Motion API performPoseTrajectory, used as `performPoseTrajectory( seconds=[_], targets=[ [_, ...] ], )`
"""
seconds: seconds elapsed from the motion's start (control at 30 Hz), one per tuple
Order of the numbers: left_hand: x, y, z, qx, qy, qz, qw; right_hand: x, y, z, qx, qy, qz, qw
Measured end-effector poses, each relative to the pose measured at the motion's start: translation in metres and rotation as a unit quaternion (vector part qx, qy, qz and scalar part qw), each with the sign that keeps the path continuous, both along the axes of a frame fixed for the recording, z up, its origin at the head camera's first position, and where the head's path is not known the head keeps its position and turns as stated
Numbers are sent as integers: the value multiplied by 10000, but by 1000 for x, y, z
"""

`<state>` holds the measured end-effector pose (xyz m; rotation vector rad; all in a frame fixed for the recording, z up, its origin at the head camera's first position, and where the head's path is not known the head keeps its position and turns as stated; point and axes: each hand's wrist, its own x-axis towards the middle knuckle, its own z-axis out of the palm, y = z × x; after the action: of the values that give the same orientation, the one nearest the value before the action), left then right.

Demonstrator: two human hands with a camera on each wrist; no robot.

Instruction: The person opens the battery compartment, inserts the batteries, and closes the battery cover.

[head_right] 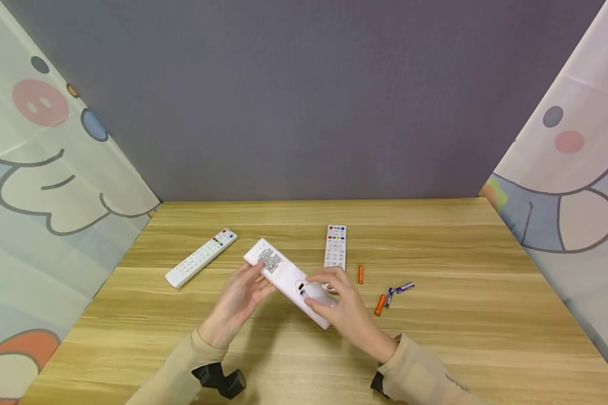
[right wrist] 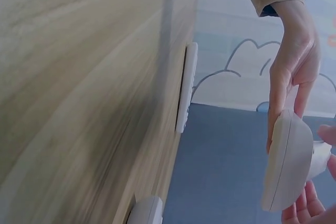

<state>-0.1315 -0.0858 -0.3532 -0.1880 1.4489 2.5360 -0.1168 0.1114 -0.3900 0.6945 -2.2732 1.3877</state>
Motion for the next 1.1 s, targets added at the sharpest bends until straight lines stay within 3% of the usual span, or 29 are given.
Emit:
performPoseTrajectory(
  seconds=[0.17, 0.57, 1.1],
  targets=[
    [1, 0, 1, 93, 11, 3, 10000, 1, 0, 2, -270, -242, -62, 9993],
    [0, -1, -2, 157, 5, 3, 9999, 4, 1, 0, -847, -705, 268, 9935],
    [-2, -7, -8, 50, -162, 65, 9998, 0, 15, 6, -1387, -679, 578, 9863]
  ],
)
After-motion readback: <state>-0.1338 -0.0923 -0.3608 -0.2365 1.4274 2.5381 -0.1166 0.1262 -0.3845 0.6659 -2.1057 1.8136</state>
